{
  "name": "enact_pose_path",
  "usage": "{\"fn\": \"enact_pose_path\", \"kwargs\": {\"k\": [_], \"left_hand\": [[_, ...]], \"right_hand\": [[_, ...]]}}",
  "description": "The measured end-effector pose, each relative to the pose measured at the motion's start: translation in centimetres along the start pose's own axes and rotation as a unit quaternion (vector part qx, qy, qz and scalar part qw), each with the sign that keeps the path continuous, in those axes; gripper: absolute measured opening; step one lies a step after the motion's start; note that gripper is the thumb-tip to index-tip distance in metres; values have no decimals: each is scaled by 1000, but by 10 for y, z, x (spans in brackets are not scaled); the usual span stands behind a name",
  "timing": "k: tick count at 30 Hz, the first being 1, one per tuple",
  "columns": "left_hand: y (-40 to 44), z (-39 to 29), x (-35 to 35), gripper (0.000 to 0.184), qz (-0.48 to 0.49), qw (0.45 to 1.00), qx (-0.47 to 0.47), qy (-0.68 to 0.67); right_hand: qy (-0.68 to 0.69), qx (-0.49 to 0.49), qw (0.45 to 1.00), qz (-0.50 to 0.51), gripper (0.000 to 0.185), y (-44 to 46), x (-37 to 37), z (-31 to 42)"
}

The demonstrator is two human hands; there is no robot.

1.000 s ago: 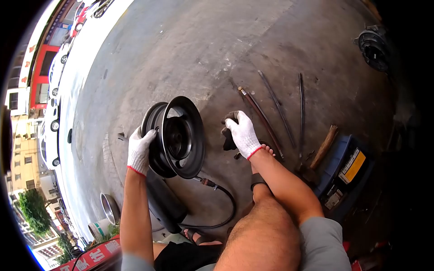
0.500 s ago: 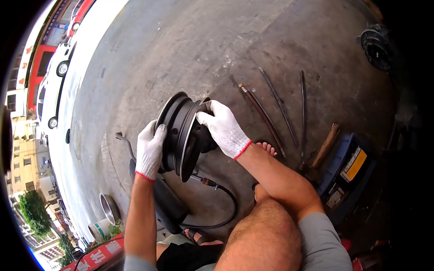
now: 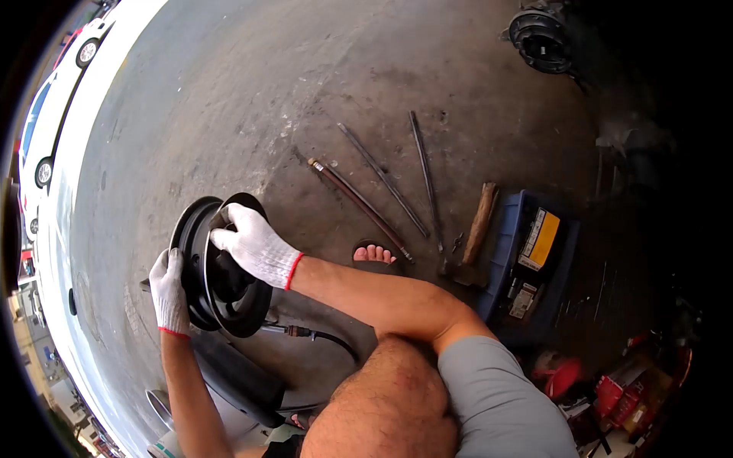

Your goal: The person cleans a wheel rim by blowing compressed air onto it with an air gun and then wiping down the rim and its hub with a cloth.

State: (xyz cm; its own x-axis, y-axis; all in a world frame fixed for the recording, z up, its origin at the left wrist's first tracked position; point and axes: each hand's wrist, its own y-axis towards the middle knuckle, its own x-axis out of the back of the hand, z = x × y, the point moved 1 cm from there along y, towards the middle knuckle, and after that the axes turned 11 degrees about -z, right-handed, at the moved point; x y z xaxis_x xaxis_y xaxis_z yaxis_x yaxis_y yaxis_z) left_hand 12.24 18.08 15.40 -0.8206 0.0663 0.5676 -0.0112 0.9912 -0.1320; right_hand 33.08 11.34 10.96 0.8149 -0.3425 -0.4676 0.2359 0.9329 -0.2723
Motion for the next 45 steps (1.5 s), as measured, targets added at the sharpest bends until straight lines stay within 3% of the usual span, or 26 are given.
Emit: {"fn": "enact_pose_path", "kwargs": {"k": [4, 6, 8, 20, 25, 27, 29, 40, 45], "left_hand": [[5, 15, 7, 25, 11, 987, 89, -136], [-9, -9, -6, 24, -23, 985, 98, -139], [1, 14, 3, 25, -9, 983, 87, -164], [-14, -18, -4, 26, -17, 984, 99, -146], [0, 14, 1, 23, -32, 985, 87, -147], [10, 34, 12, 26, -30, 995, 54, -74], [0, 12, 6, 36, -39, 992, 72, -92], [-3, 16, -1, 36, -67, 972, 124, -189], [-2, 18, 0, 36, -67, 979, 110, -158]], "right_hand": [[-15, 36, 999, 2, 8, 12, -16, -16], [1, 21, 1000, -2, 9, 9, -18, -15], [14, 9, 1000, 0, 8, 2, -17, -15], [65, -77, 995, 0, 11, -11, 2, -37], [47, -55, 997, 3, 13, -14, 7, -36], [47, -47, 998, 23, 14, -16, 11, -32], [80, -74, 994, 19, 16, -17, 12, -32], [64, -110, 992, -9, 16, -17, 12, -23], [53, -93, 994, -26, 15, -11, 20, -19]]}}
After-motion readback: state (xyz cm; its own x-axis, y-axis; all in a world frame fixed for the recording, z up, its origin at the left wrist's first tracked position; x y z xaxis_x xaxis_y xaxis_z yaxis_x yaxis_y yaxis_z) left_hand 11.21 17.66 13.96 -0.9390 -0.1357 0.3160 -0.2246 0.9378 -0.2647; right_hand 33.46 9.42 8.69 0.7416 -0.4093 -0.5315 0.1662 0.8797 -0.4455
